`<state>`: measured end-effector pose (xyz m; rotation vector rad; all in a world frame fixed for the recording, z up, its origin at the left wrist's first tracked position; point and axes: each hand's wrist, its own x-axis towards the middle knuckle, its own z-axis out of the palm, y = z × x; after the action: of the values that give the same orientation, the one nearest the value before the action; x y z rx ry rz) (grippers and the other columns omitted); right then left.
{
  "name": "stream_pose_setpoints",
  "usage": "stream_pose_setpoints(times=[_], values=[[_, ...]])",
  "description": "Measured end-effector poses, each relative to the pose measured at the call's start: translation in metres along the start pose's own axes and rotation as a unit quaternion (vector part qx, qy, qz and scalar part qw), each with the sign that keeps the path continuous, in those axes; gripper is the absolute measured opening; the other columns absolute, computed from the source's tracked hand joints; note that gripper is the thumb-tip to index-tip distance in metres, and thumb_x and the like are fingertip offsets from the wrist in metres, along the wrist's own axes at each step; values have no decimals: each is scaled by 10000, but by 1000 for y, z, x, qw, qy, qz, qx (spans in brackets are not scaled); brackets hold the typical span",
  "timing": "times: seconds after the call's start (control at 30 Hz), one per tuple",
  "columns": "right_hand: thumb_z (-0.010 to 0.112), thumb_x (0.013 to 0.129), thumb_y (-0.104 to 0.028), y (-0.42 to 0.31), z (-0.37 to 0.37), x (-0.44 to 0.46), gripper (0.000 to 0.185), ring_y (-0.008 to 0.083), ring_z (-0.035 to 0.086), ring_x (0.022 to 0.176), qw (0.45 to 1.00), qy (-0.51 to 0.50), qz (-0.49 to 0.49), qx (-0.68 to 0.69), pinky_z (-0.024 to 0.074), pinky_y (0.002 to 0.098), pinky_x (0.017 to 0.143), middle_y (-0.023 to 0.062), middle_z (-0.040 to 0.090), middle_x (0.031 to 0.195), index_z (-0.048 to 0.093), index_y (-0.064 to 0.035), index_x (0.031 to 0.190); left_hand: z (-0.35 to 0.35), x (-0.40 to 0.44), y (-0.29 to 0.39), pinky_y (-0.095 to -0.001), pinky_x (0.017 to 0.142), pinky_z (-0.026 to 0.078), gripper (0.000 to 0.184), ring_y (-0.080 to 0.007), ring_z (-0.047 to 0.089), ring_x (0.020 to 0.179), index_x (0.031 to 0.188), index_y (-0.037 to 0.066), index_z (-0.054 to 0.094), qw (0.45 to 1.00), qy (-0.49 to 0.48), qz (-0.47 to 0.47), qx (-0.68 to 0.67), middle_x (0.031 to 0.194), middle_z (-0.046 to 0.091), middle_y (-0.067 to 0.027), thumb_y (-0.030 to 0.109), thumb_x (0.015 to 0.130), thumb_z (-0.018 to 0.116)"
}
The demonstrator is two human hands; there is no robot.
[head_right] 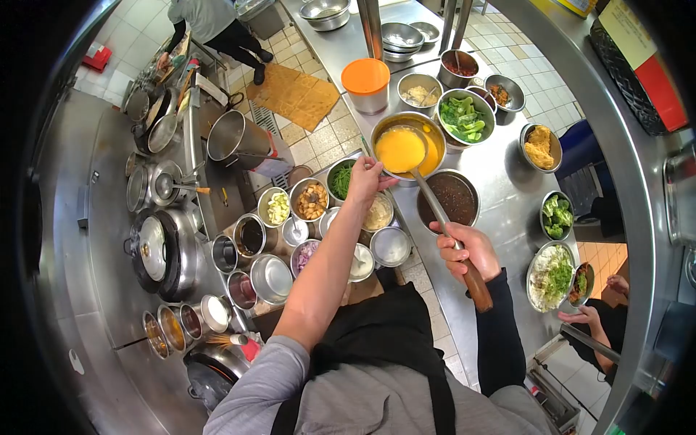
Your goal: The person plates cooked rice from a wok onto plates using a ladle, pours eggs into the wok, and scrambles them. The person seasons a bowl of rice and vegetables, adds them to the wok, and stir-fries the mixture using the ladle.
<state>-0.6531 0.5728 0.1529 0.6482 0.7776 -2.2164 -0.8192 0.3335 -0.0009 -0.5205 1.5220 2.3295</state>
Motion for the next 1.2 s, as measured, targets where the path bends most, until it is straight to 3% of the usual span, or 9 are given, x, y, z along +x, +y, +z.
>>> stream_pose_setpoints(times=[0.17,0.37,0.57,0.8,0.97,1.2], values=[[498,1094,-232,0,15,-16,357,-17,360,524,999,22,-5,-41,308,181,388,-40,456,834,519,9,1355,1,1,-1,-400,682,705,151,-378,759,836,1132,9,419,1000,3,1,-2,1147,546,-186,19,1037,536],[480,1105,-238,-4,8,-18,358,-16,367,516,999,0,16,47,335,177,375,-47,435,819,530,18,1351,2,-4,6,-407,683,699,147,-397,759,843,1149,4,419,1000,0,-15,0,1151,545,-186,34,1043,516],[470,1112,-239,-13,20,-30,389,-17,379,514,999,1,-11,43,344,171,359,-41,431,830,516,38,1381,2,-5,9,-413,662,690,154,-387,758,795,1163,-5,408,999,9,-44,-26,1131,555,-191,56,1051,495],[429,1126,-220,-45,60,-69,445,-5,401,510,997,-31,-16,75,395,184,345,-16,441,860,452,71,1462,0,-2,4,-409,663,688,201,-386,761,797,1204,4,416,999,17,-37,-23,1130,585,-197,50,1036,517],[325,1151,-213,-63,81,-91,513,34,470,534,988,-78,-22,129,509,230,370,48,447,901,285,114,1544,-3,-1,0,-400,628,682,221,-376,760,765,1180,-6,411,998,8,-29,-55,1109,584,-209,52,1019,551],[319,1154,-222,-69,93,-93,514,33,464,534,989,-85,-15,118,516,224,373,45,442,902,279,103,1550,-4,-2,0,-389,650,683,231,-378,765,792,1189,10,429,998,11,-26,-51,1080,626,-212,57,1015,573]])
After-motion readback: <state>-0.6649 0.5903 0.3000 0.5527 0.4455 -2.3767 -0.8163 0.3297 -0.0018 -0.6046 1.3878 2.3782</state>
